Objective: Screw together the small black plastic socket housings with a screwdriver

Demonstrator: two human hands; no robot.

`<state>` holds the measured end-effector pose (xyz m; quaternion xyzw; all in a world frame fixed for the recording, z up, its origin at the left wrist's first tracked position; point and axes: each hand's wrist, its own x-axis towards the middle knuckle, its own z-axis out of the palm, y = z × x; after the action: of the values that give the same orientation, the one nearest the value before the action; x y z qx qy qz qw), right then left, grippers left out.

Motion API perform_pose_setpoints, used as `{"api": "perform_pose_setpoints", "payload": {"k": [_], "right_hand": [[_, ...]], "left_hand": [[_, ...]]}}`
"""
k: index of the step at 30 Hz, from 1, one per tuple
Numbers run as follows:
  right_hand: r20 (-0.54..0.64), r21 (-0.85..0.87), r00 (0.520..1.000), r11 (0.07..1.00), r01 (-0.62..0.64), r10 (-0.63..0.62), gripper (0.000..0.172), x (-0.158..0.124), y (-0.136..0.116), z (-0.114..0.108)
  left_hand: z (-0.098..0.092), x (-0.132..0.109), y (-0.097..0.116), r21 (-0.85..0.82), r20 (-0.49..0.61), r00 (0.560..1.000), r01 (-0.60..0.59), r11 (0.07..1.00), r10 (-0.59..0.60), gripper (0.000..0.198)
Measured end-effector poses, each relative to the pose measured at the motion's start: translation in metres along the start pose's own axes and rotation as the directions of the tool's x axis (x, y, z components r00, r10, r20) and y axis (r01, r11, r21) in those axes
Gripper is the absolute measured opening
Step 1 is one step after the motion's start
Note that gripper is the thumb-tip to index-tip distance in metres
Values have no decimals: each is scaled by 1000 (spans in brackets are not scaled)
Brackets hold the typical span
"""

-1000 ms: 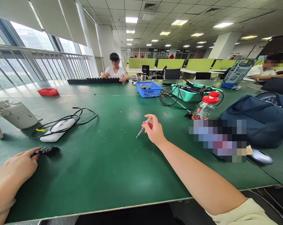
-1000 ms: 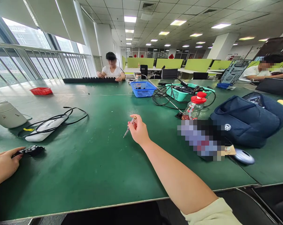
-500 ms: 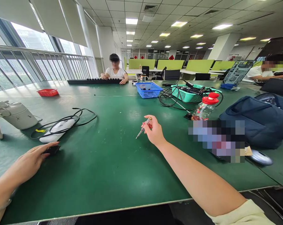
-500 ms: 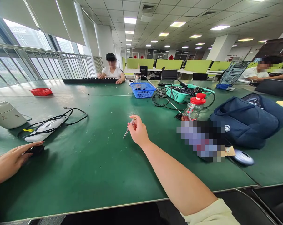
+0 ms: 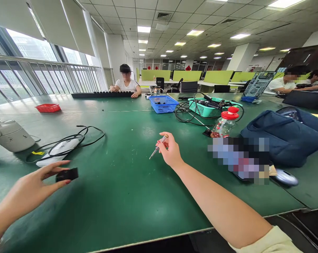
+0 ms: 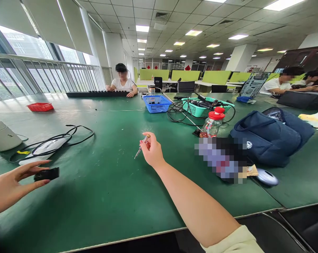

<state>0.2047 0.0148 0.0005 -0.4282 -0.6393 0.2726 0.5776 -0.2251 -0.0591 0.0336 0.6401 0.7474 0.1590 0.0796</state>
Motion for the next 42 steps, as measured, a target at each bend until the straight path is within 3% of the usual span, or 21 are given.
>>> {"api": "perform_pose_setpoints", "payload": {"k": [3, 6, 9, 12, 18, 22, 31, 42], "right_hand": [[-11, 31, 1000, 999, 20, -20, 28, -2, -4, 2], [-17, 74, 999, 996, 40, -39, 27, -4, -8, 3], [-63, 139, 997, 989, 49, -40, 28, -4, -12, 2], [-126, 192, 991, 979, 70, -46, 27, -4, -17, 1], [-98, 185, 990, 976, 119, -102, 21, -8, -17, 4], [-82, 118, 988, 983, 141, -132, 19, -10, -14, 5], [-62, -33, 983, 984, 173, -175, 16, -11, -16, 1], [-18, -136, 974, 966, 221, -225, 22, -10, -18, 3]], "left_hand": [[5, -15, 84, -95, 103, 980, -164, 982, 173, 55], [30, -13, 151, -201, 192, 912, -324, 924, 361, 51], [63, 1, 194, -274, 194, 863, -408, 871, 466, 47], [91, 15, 217, -321, 188, 844, -431, 843, 503, 49], [112, 24, 222, -386, 180, 784, -499, 776, 593, 44], [113, 23, 217, -404, 187, 802, -464, 788, 568, 55], [112, 22, 217, -430, 188, 807, -445, 786, 560, 31], [115, 23, 214, -423, 169, 795, -475, 772, 582, 31]]}}
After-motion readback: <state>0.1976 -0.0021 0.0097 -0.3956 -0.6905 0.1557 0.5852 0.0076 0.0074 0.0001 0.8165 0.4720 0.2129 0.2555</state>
